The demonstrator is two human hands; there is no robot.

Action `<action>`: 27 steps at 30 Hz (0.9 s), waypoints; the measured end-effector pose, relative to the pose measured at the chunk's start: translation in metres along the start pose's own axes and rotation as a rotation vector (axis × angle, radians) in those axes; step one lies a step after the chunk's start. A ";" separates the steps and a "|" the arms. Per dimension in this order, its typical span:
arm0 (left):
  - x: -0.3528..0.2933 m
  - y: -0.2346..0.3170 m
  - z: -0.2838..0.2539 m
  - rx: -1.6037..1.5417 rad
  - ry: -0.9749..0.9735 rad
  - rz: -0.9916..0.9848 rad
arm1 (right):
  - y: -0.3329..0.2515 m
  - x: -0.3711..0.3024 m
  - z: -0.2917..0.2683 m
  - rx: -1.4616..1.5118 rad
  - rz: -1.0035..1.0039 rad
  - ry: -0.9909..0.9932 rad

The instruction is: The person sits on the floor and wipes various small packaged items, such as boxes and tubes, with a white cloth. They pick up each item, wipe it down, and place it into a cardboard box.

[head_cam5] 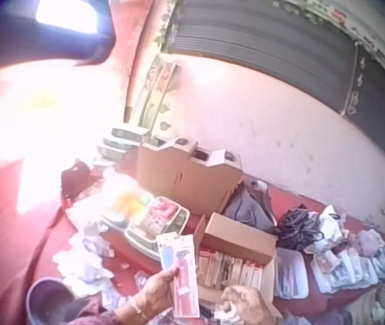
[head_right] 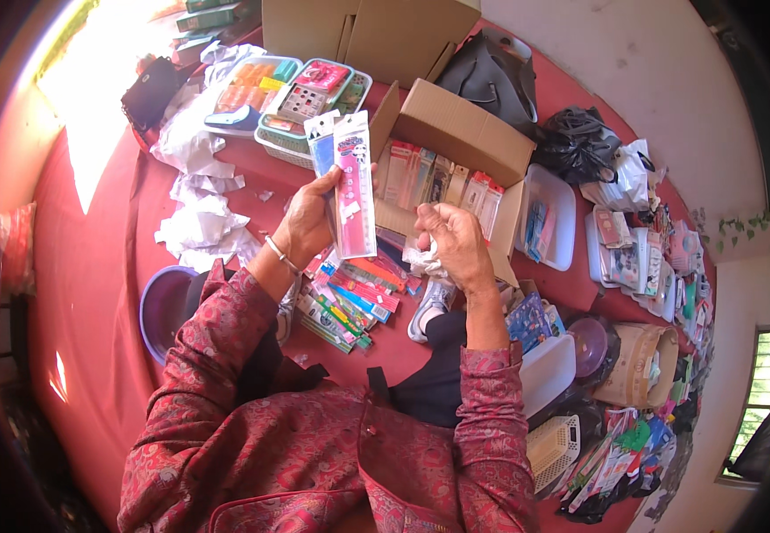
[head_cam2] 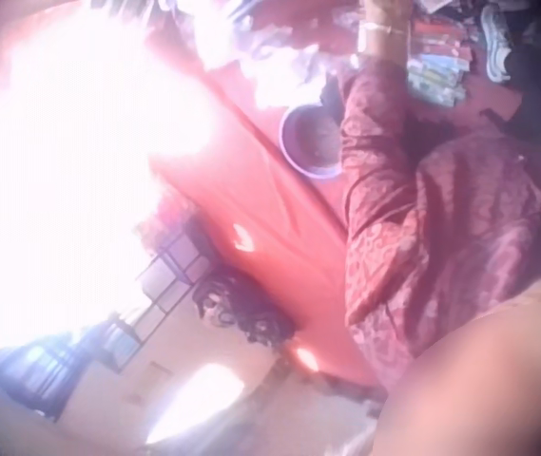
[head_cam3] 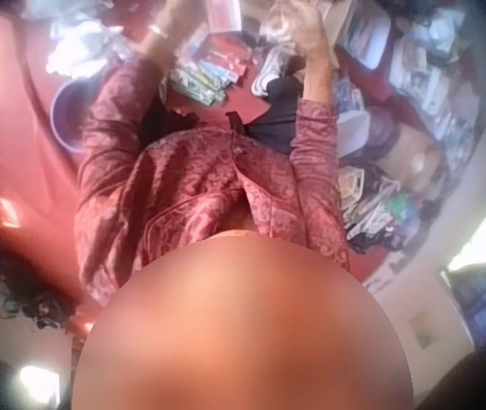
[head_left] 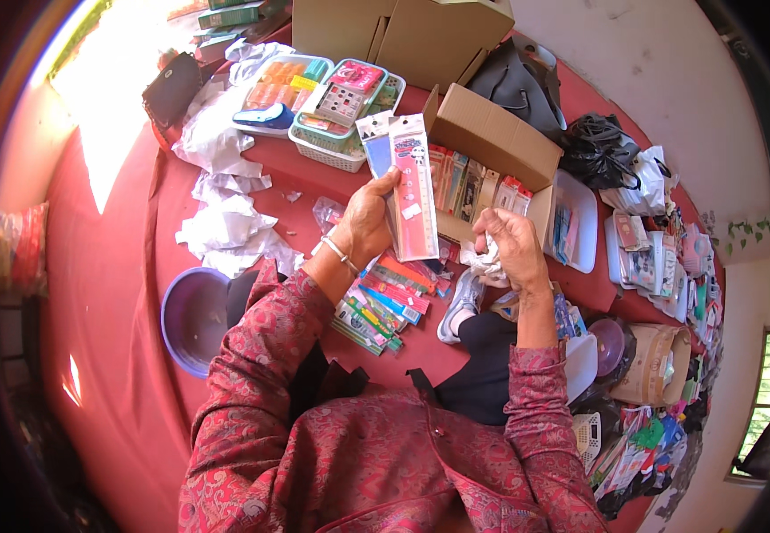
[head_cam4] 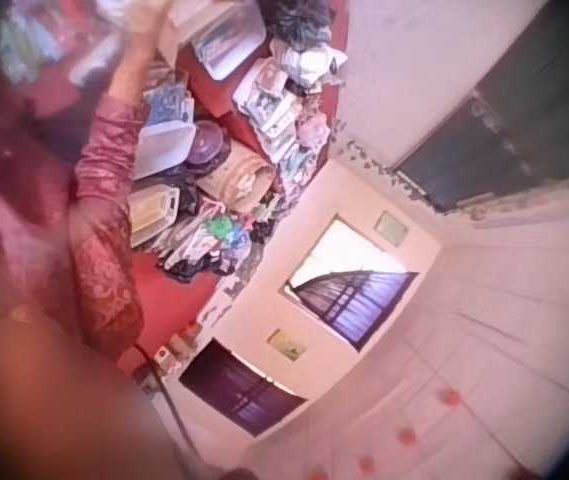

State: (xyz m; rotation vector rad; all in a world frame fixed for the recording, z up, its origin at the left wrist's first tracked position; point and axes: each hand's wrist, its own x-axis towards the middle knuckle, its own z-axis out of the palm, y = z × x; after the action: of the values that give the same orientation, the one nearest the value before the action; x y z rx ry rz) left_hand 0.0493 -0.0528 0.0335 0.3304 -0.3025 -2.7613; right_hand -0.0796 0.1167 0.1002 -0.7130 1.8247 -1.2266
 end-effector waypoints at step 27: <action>0.019 -0.019 0.004 0.312 0.160 -0.183 | 0.159 0.131 -0.191 -0.379 0.455 0.271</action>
State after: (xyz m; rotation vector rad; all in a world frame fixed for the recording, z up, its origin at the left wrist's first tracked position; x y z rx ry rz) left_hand 0.0248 -0.0417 0.0288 0.6841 -0.6945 -2.8391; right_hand -0.3128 0.1614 -0.0491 -0.3027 2.3183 -0.7104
